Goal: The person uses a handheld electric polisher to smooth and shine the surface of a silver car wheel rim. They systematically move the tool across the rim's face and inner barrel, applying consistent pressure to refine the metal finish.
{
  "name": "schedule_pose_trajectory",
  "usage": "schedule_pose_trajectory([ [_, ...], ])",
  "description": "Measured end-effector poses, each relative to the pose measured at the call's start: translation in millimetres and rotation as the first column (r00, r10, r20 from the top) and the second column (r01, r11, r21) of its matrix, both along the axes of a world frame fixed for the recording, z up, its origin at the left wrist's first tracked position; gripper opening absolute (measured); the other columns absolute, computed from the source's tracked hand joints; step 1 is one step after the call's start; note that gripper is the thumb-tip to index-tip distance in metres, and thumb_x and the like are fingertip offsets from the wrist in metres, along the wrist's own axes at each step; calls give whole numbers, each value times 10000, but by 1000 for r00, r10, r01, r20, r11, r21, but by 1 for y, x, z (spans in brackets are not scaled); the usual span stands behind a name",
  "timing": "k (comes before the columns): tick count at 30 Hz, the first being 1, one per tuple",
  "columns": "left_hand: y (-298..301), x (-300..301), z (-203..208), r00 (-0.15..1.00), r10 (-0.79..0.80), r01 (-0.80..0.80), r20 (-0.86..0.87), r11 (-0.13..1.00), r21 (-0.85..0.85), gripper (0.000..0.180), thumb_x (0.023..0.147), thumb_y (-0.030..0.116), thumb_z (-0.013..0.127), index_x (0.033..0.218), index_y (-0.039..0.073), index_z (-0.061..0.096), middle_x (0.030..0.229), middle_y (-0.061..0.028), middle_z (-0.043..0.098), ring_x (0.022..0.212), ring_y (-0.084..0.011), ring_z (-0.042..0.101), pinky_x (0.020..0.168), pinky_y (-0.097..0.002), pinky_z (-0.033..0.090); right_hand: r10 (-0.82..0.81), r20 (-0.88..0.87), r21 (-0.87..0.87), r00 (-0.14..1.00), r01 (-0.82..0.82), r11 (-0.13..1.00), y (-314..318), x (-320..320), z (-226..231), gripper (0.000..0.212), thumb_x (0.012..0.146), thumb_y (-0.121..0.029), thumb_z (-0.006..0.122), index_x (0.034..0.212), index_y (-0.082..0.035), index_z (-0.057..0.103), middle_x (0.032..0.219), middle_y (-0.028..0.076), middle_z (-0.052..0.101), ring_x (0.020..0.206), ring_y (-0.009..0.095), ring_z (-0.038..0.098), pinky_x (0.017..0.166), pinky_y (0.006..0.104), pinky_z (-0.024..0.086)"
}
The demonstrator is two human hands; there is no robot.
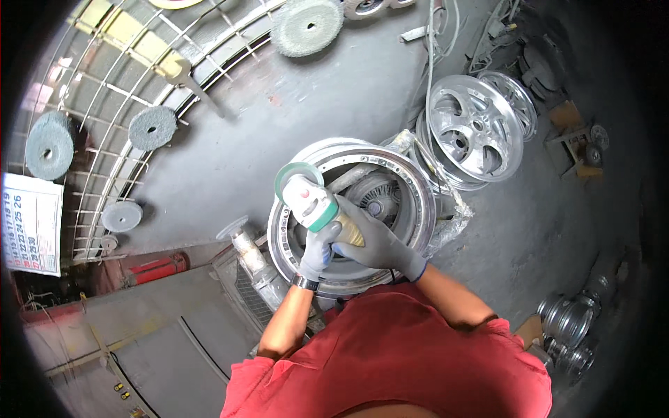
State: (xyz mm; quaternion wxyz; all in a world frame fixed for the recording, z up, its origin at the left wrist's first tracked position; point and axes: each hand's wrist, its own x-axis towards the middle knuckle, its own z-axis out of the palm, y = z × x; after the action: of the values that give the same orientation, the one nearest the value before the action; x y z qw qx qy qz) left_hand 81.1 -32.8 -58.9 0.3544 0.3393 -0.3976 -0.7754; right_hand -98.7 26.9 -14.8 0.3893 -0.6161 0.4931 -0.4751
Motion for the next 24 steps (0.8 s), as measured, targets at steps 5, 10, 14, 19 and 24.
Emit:
schedule_pose_trajectory([
  [5, -17, -49, 16, 962, -209, 247, 176, 941, -232, 474, 969, 128, 711, 1416, 14, 603, 1306, -64, 673, 1182, -158, 624, 1053, -328, 491, -231, -16, 77, 973, 232, 970, 23, -16, 6, 885, 922, -189, 765, 1635, 9, 280, 1490, 287, 529, 1379, 399, 552, 1151, 450, 436],
  [10, -18, -131, 17, 792, -610, 610, 34, 785, -105, 475, 1022, 236, 696, 1429, 16, 586, 1325, -41, 657, 1192, -118, 598, 1061, -329, 489, -584, 99, 268, 806, 544, 796, 66, -32, -4, 763, 977, -155, 721, 1606, 16, 324, 1442, 199, 578, 1328, 278, 567, 1128, 393, 442],
  [14, 5, -166, 10, 598, -785, 797, 161, 603, -18, 486, 1020, 350, 712, 1364, 11, 663, 1247, -39, 713, 1146, -122, 631, 1037, -318, 495, -728, 244, 411, 640, 612, 676, 109, -34, -31, 637, 1009, -119, 687, 1562, -12, 389, 1389, 147, 586, 1261, 218, 589, 1062, 367, 477],
  [19, 31, -131, 36, 685, -662, 717, 306, 686, -121, 485, 1034, 426, 674, 1226, -18, 709, 1117, -98, 747, 1067, -151, 673, 953, -346, 541, -709, 333, 269, 622, 658, 703, 136, -43, -28, 587, 1007, -113, 674, 1529, -25, 419, 1281, 128, 635, 1072, 209, 668, 940, 372, 561],
  [24, -7, -28, 59, 745, 622, 101, 241, 253, -962, 302, 851, 48, 761, 1142, 49, 680, 1039, -160, 677, 985, -366, 647, 886, -457, 525, -655, 518, 306, 551, 596, 743, 158, -67, 6, 674, 950, -88, 719, 1530, -82, 375, 1138, 160, 661, 875, 293, 720, 785, 446, 645],
])
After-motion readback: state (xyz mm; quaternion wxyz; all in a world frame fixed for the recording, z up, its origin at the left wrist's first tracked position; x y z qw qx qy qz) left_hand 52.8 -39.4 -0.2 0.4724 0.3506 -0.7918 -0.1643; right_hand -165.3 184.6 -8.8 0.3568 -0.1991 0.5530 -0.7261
